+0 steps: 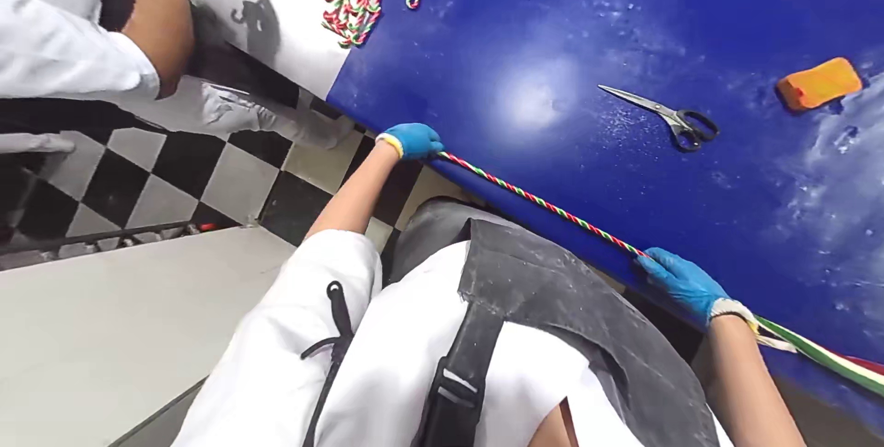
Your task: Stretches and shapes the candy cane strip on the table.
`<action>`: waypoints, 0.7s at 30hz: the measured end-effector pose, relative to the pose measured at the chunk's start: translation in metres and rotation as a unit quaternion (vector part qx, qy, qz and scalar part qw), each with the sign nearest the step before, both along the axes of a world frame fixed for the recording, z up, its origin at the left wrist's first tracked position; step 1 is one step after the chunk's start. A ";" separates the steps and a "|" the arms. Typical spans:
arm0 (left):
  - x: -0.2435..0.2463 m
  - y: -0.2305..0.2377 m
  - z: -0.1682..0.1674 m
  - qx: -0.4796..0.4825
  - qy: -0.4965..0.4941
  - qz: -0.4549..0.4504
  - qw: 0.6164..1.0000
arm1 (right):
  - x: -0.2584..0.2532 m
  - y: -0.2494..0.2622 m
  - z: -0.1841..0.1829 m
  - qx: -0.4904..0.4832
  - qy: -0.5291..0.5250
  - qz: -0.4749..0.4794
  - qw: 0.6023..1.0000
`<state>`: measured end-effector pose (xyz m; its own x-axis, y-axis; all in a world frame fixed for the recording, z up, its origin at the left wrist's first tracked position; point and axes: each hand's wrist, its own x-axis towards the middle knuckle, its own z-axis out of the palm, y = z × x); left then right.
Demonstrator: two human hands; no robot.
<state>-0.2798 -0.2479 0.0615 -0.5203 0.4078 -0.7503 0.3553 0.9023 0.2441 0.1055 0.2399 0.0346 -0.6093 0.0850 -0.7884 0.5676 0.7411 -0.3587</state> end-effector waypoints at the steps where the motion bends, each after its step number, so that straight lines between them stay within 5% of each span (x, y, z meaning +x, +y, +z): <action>1: 0.009 -0.017 0.000 -0.011 0.103 0.044 0.994 | 0.000 -0.001 0.000 0.006 0.000 -0.003 1.000; 4: 0.070 -0.035 -0.024 0.084 0.334 0.091 0.934 | -0.002 -0.002 0.002 0.029 -0.018 -0.011 0.999; 9: 0.149 -0.005 -0.069 0.137 0.324 0.019 0.936 | -0.012 0.002 0.005 0.065 -0.043 0.002 0.997; 18: -0.033 0.117 -0.077 0.062 0.302 0.061 0.949 | -0.026 0.001 0.007 0.069 -0.068 0.067 0.993; 21: -0.026 0.117 -0.055 0.061 0.258 0.062 0.962 | -0.024 0.001 0.010 0.074 -0.065 0.064 0.993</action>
